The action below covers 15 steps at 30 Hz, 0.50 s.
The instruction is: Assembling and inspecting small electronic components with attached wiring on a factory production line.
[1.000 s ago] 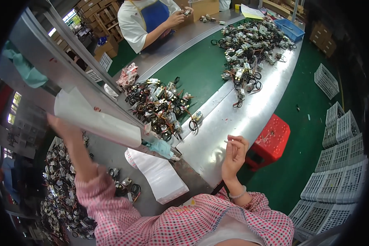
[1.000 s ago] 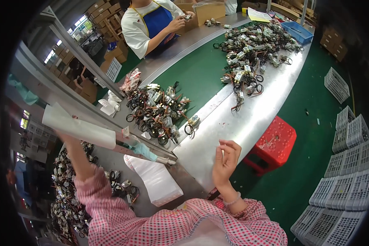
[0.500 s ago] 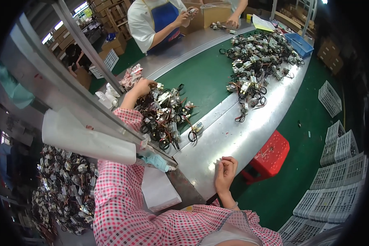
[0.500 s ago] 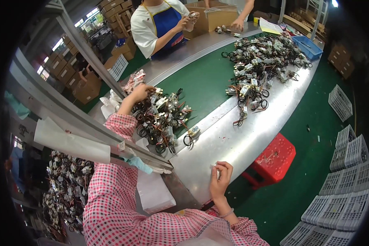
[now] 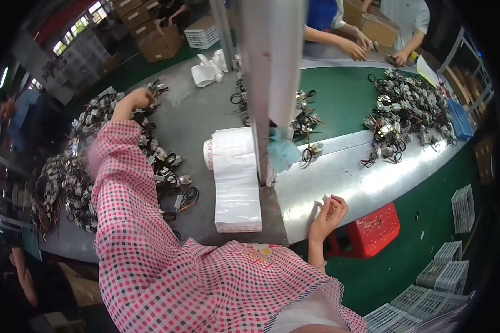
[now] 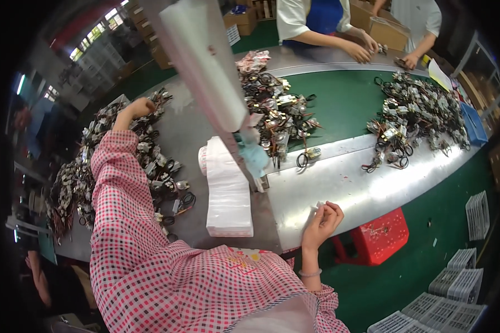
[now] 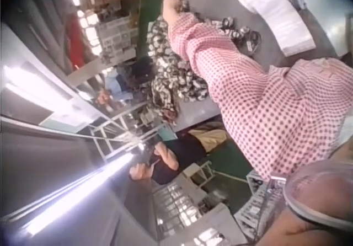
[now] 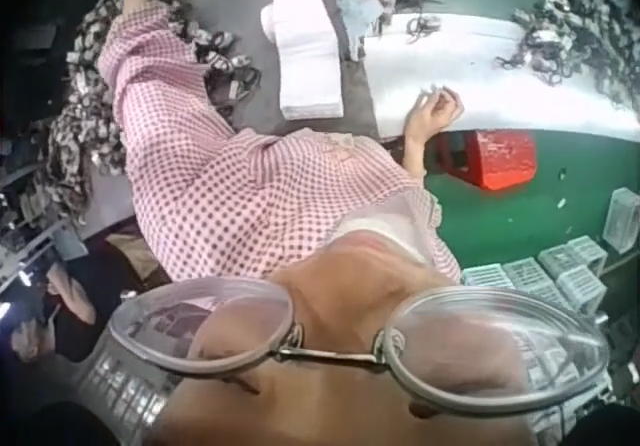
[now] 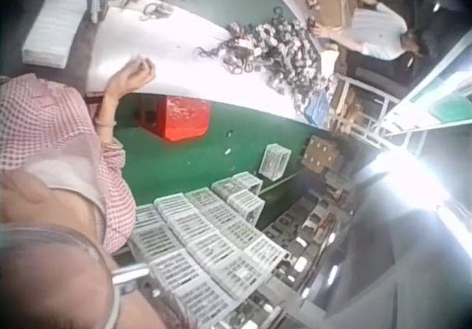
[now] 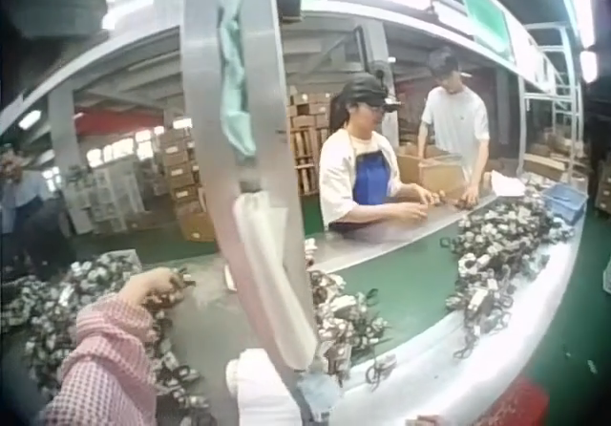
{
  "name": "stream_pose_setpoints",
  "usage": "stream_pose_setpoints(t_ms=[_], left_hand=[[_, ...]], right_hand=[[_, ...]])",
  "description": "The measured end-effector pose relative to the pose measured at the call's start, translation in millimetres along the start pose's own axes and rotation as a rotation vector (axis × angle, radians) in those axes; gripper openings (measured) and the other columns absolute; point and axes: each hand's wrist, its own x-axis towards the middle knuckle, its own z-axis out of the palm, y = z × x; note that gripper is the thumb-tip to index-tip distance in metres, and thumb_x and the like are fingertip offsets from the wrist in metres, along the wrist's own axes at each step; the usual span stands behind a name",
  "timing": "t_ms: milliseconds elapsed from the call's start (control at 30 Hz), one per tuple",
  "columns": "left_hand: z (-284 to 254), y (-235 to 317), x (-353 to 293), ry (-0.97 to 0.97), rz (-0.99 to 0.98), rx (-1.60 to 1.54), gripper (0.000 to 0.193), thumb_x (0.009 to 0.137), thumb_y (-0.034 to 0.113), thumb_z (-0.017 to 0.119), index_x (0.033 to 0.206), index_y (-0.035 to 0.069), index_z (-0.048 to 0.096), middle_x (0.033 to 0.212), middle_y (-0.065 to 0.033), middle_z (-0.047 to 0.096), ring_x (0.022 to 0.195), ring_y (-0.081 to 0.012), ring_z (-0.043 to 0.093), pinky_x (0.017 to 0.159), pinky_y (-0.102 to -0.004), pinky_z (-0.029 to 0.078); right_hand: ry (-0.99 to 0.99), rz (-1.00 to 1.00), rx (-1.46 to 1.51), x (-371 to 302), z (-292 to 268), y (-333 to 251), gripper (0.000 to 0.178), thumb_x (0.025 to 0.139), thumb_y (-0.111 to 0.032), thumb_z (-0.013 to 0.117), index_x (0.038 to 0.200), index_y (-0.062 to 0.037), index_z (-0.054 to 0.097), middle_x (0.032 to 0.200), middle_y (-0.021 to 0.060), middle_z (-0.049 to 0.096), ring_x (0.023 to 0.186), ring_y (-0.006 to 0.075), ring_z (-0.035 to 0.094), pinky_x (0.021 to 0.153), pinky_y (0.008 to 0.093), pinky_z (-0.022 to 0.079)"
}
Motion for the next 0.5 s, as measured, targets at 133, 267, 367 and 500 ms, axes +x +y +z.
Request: stream_pose_setpoints(t_ms=[133, 267, 367, 500], left_hand=[[35, -7, -39, 0.044, 0.102, -0.121, 0.024, 0.071, 0.009, 0.053, 0.09, 0.002, 0.066, 0.087, -0.0124, 0.066, 0.08, -0.0227, 0.063, 0.073, -0.0319, 0.048], [69, 50, -63, -0.216, 0.343, -0.019, 0.036, 0.075, 0.028, 0.059, 0.099, 0.002, 0.063, 0.092, -0.0131, 0.066, 0.082, -0.0239, 0.062, 0.074, -0.0328, 0.047], [109, 62, -68, -0.675, 0.151, 0.225, 0.043, 0.07, 0.037, 0.064, 0.096, 0.003, 0.064, 0.09, -0.0131, 0.066, 0.08, -0.0264, 0.061, 0.071, -0.0359, 0.047], [103, 75, -80, -0.562, 0.307, 0.216, 0.044, 0.068, 0.039, 0.067, 0.092, 0.002, 0.064, 0.084, -0.0173, 0.064, 0.077, -0.0319, 0.06, 0.069, -0.0383, 0.047]], right_hand=[[-0.03, -0.012, -0.005, 0, 1, -1, 0.009, 0.09, -0.008, 0.049, 0.091, 0.001, 0.05, 0.108, 0.007, 0.04, 0.087, 0.0129, 0.05, 0.073, 0.0239, 0.045], [0.011, -0.023, 0.008, 0, 5, -1, 0.008, 0.089, -0.006, 0.05, 0.087, 0.0014, 0.051, 0.107, 0.008, 0.041, 0.079, 0.0122, 0.047, 0.068, 0.0235, 0.041], [0.038, -0.06, -0.027, 1, 5, -5, 0.008, 0.088, -0.007, 0.052, 0.086, 0.0013, 0.051, 0.105, 0.0077, 0.042, 0.077, 0.0117, 0.047, 0.066, 0.023, 0.041], [0.086, -0.041, -0.102, -2, 2, -4, 0.008, 0.087, -0.007, 0.053, 0.085, 0.0011, 0.052, 0.104, 0.0076, 0.042, 0.076, 0.0116, 0.047, 0.065, 0.0226, 0.041]])
